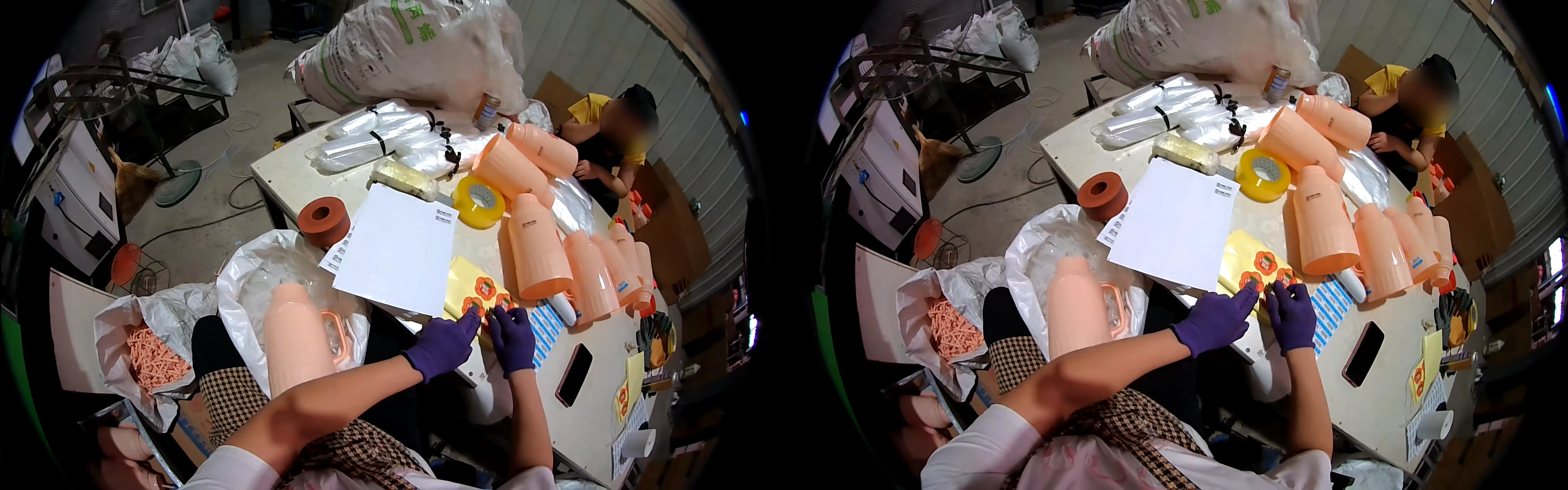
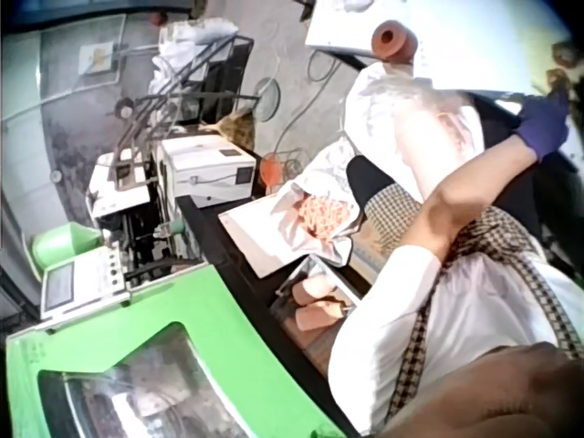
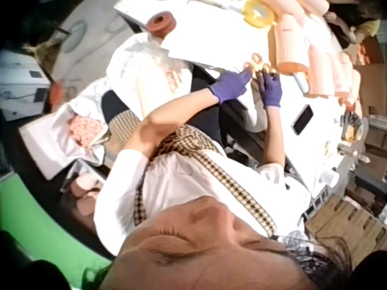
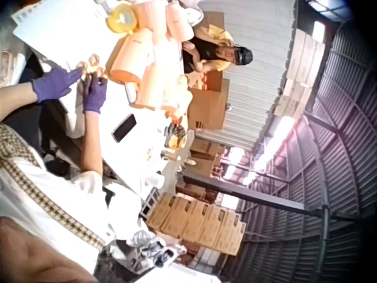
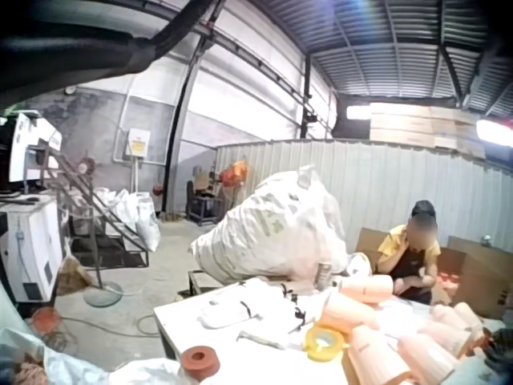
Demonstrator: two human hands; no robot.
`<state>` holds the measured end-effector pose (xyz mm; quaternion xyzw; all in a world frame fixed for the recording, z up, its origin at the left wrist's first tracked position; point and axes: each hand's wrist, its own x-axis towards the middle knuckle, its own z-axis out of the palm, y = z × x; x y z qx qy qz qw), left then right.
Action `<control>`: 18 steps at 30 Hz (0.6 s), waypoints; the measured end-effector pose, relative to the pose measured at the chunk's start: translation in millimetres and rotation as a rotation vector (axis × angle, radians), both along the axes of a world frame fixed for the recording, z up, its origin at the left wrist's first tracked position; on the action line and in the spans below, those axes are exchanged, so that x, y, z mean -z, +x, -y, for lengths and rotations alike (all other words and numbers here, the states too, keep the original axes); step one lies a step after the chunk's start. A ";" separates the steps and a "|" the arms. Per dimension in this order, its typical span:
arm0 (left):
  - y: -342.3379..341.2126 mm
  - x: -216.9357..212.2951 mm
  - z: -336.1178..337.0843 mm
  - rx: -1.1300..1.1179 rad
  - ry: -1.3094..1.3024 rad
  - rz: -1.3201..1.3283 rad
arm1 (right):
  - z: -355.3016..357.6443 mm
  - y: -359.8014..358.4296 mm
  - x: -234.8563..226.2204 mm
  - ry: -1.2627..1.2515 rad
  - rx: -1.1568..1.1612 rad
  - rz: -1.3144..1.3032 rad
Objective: The person applies circular stickers to the side of pink plastic bottles by hand. They pick up a bottle from a bag, peel a sticker from a sheet on the table, and press it onto the bottle's surface.
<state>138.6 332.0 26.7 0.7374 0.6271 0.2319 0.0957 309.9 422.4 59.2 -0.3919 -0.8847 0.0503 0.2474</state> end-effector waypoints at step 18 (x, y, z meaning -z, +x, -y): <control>0.0 14.4 -3.1 -0.157 -0.025 0.209 | 15.8 -68.2 -88.9 -0.014 -0.033 -0.579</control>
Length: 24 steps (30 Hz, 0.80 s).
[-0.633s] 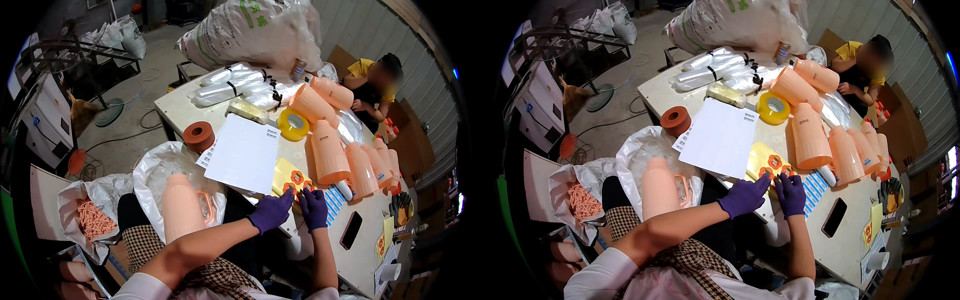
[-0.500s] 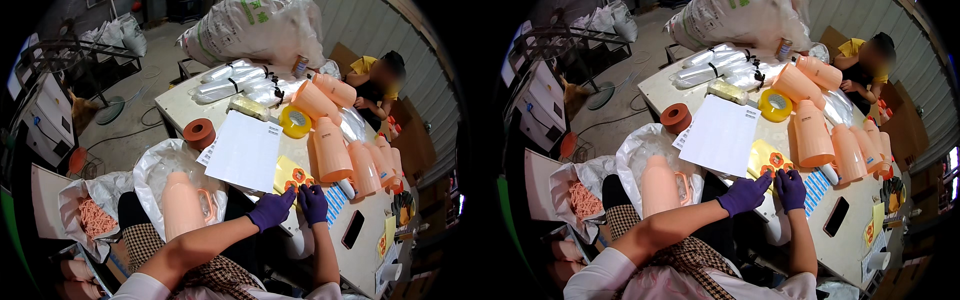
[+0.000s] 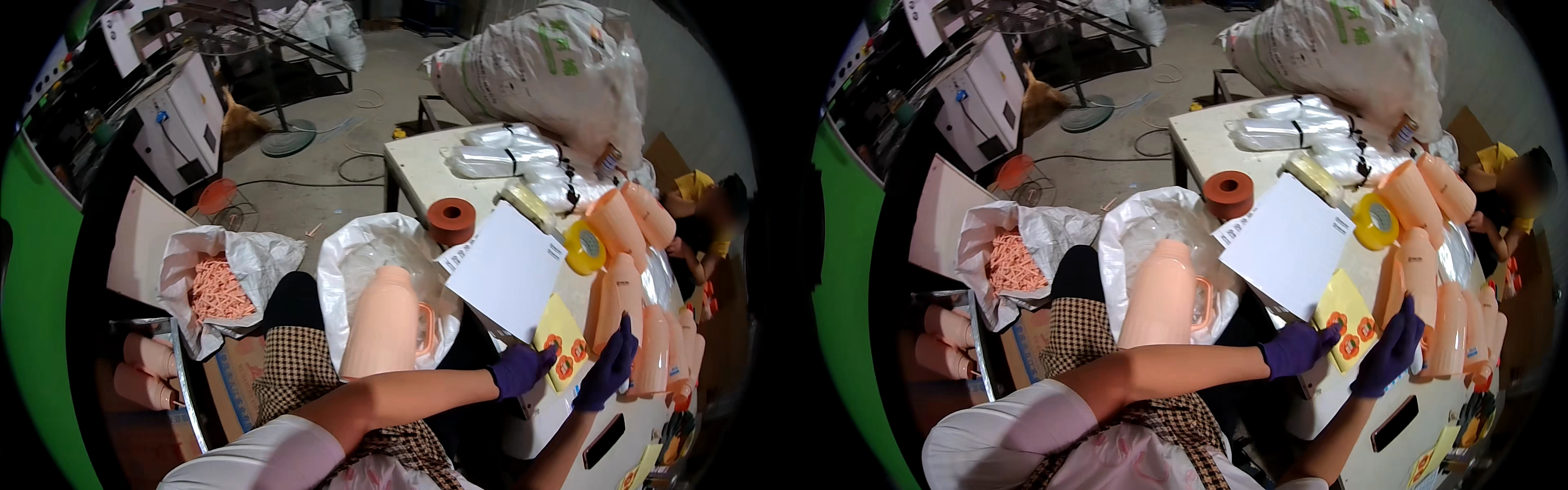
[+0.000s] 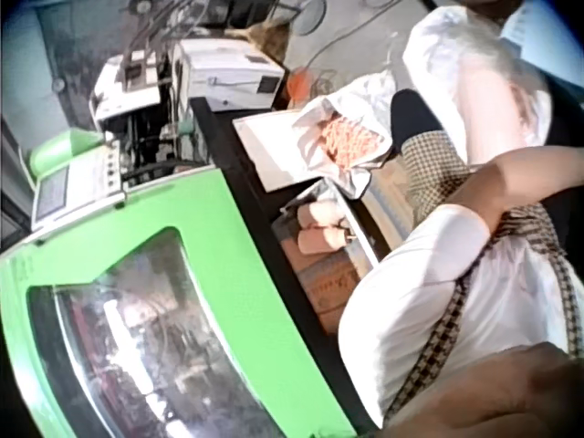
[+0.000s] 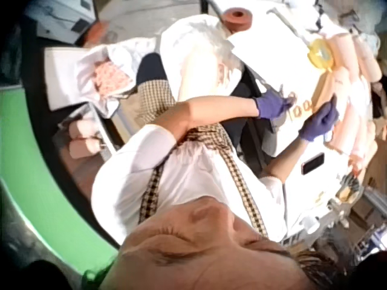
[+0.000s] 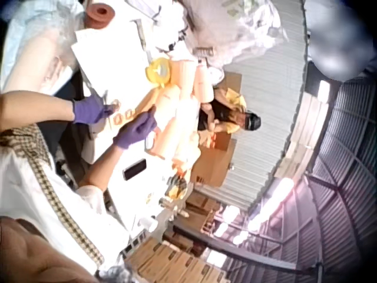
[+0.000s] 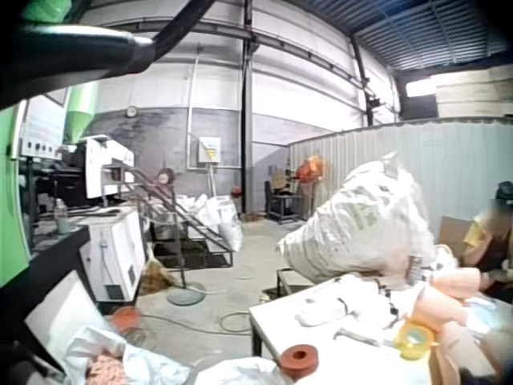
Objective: The person applies circular stickers to the side of pink plastic bottles by hand. They pick up a bottle from a bag, peel a sticker from a sheet on the table, and press it onto the bottle's surface.
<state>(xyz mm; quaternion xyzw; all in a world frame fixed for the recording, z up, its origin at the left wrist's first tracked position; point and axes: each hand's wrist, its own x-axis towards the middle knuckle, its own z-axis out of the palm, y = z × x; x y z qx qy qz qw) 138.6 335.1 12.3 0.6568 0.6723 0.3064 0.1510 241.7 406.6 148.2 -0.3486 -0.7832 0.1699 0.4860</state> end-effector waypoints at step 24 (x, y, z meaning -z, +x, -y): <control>-218.7 -59.1 241.9 -0.455 -0.204 0.373 | 170.4 -125.9 93.8 0.156 -0.755 0.513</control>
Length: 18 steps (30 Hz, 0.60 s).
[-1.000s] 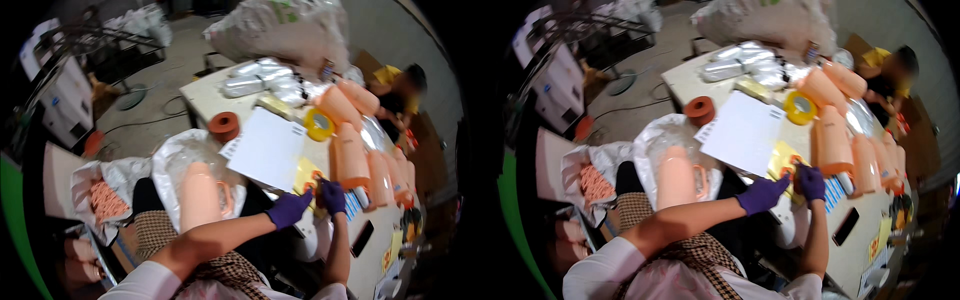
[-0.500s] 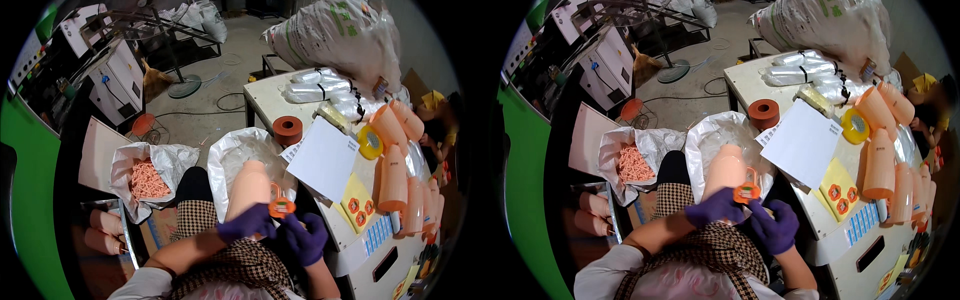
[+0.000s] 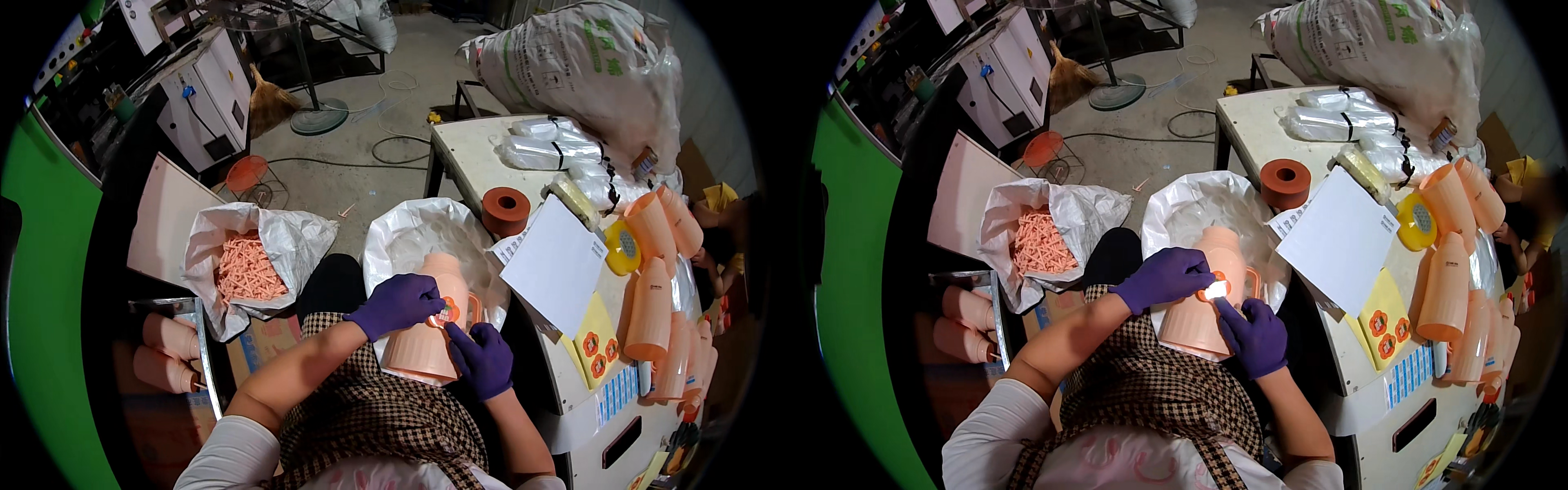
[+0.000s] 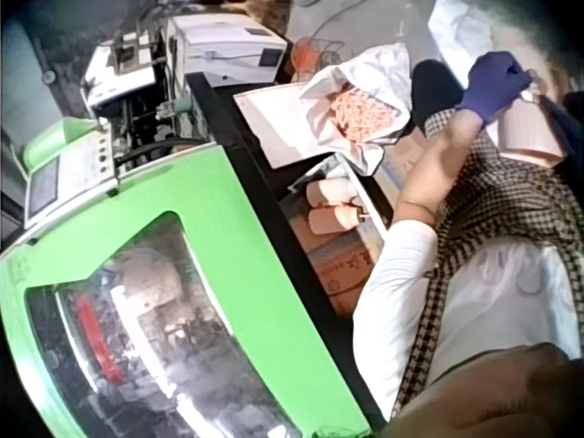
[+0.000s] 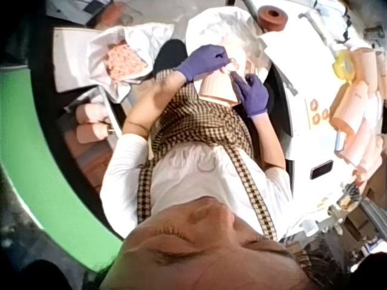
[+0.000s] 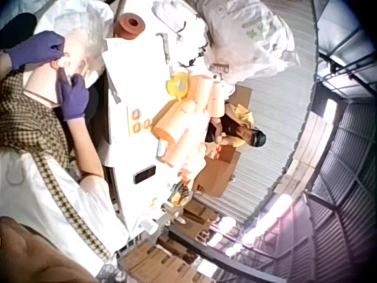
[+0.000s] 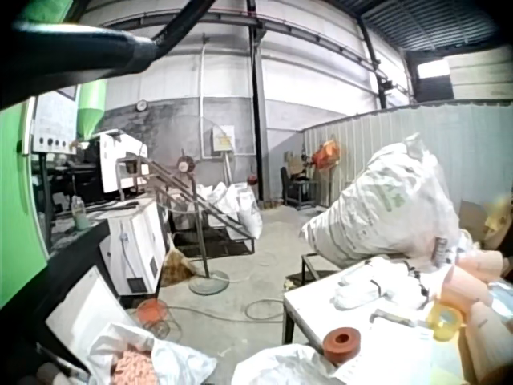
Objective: The person applies circular stickers to the side of pink plastic bottles by hand. They pick up a bottle from a bag, peel a sticker from a sheet on the table, and press it onto the bottle's surface.
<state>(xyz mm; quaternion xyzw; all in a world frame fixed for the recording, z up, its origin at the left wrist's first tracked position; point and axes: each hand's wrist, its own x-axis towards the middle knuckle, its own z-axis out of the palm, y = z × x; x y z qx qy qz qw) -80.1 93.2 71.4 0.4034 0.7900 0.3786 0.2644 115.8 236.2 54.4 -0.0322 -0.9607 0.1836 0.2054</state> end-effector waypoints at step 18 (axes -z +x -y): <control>28.7 -15.4 -57.9 0.058 0.316 -0.817 | -114.4 64.3 -71.8 -0.072 0.379 0.010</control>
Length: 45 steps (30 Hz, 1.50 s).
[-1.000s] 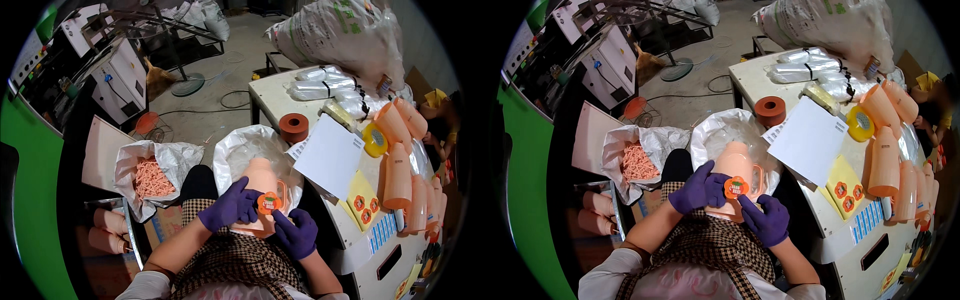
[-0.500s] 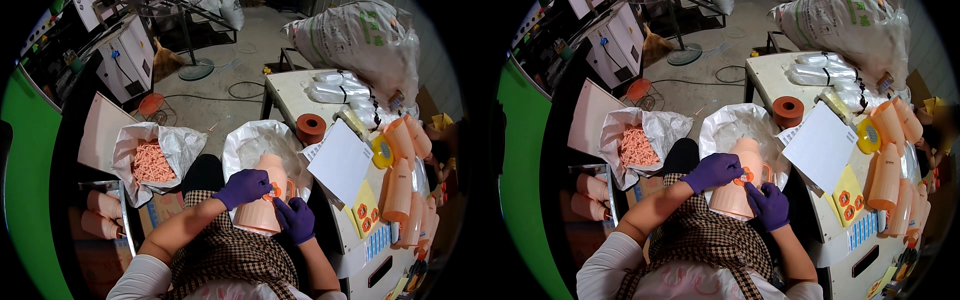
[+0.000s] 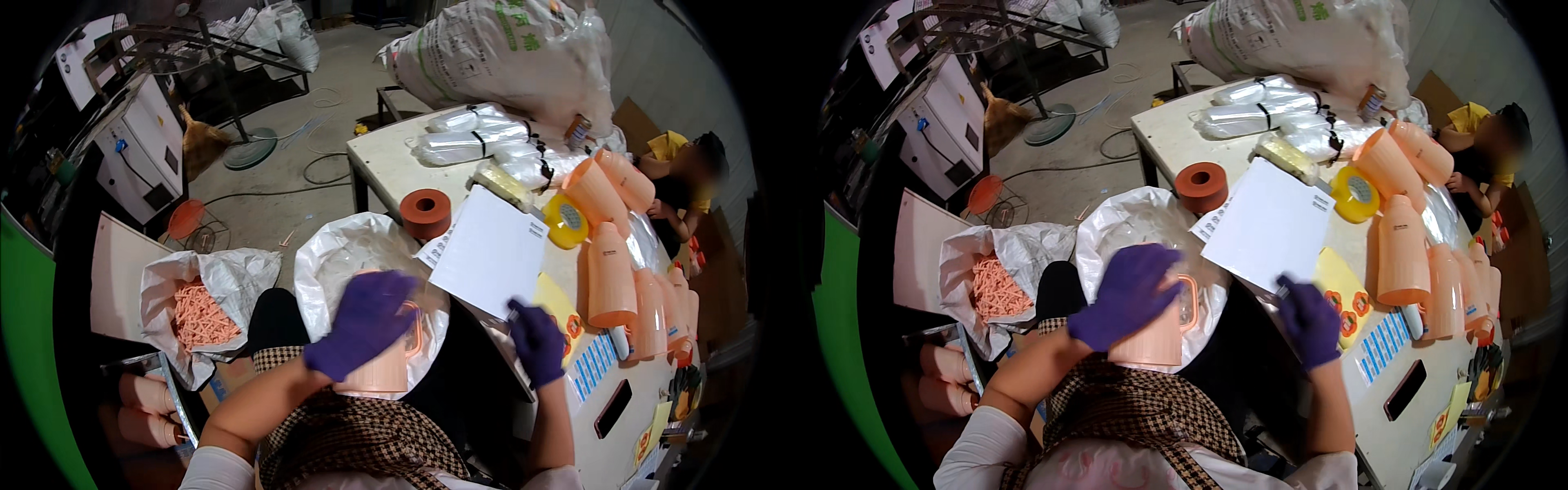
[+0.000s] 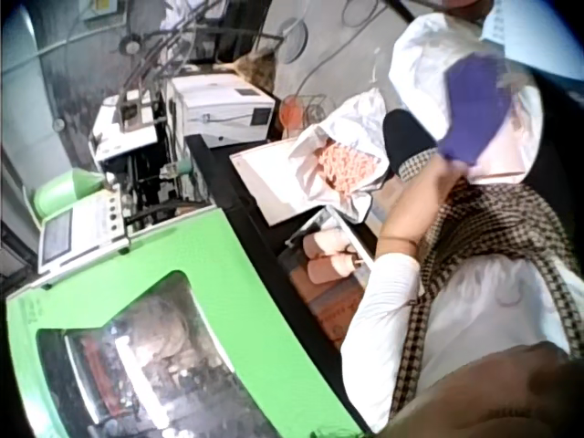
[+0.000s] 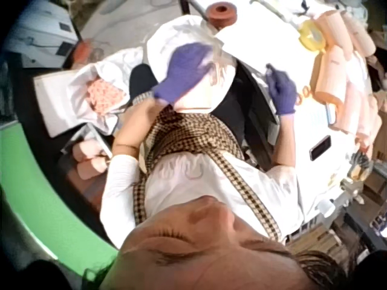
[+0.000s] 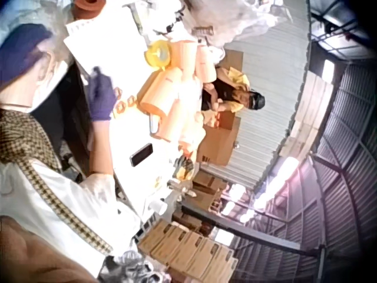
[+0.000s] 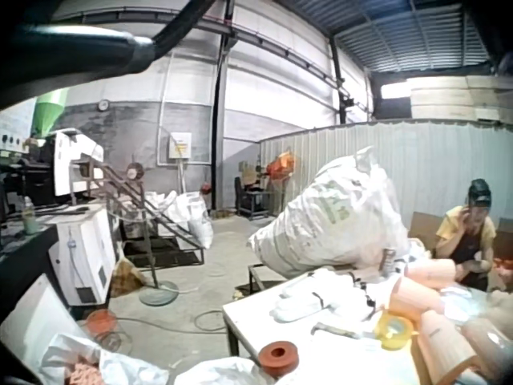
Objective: The person applies circular stickers to the side of pink plastic bottles by hand. They pick up a bottle from a bag, peel a sticker from a sheet on the table, and press it onto the bottle's surface.
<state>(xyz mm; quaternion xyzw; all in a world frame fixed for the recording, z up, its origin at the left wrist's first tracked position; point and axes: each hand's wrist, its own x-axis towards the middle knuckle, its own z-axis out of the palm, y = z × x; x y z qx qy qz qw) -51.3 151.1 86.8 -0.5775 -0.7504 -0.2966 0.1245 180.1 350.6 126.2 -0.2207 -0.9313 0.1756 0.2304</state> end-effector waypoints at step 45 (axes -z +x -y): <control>-57.6 -37.7 37.5 0.088 -0.272 0.722 | 126.5 -21.4 -18.1 0.091 -0.400 -0.265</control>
